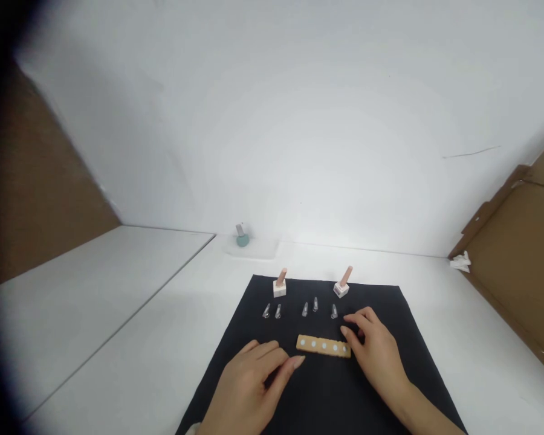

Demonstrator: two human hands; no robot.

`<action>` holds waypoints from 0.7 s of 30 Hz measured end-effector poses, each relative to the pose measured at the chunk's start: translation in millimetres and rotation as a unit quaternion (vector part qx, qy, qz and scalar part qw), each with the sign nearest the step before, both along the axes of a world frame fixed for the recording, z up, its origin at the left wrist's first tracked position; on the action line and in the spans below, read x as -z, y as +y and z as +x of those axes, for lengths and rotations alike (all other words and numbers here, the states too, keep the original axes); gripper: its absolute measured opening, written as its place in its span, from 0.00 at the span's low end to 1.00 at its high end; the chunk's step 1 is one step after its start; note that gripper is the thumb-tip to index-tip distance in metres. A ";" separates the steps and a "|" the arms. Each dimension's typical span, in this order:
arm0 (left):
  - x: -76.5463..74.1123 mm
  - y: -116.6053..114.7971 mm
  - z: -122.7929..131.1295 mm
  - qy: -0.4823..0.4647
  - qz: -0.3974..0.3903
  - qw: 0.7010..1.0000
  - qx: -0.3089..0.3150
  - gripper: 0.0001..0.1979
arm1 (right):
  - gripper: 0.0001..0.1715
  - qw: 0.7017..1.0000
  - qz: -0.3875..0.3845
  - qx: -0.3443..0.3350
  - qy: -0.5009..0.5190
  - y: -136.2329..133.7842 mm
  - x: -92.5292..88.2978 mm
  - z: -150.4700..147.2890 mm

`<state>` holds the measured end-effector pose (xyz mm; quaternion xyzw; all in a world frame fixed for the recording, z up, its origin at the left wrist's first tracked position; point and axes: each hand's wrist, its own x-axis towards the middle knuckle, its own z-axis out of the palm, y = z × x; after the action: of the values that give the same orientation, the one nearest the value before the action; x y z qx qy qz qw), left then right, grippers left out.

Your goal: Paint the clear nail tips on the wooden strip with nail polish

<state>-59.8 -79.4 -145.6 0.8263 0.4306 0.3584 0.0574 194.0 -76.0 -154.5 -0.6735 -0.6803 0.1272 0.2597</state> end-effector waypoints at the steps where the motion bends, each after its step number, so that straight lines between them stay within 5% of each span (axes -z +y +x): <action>1: 0.3 0.7 -0.1 0.005 -0.009 1.000 -0.002 0.20 | 0.13 1.000 -0.002 -0.001 0.004 4.7 0.9 0.7; 12: 16.8 4.8 -0.7 0.004 -0.115 0.993 0.023 0.11 | 0.06 0.998 0.032 -0.018 0.058 46.4 21.4 -5.4; 21: 17.6 2.7 -2.3 0.001 -0.111 0.993 0.046 0.13 | 0.18 0.990 0.117 0.002 0.072 4.9 -7.4 18.3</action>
<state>-62.1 -76.7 -163.3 0.8343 0.4294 0.3040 0.1648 212.4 -71.1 -147.1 -0.6287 -0.6689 0.0942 0.3853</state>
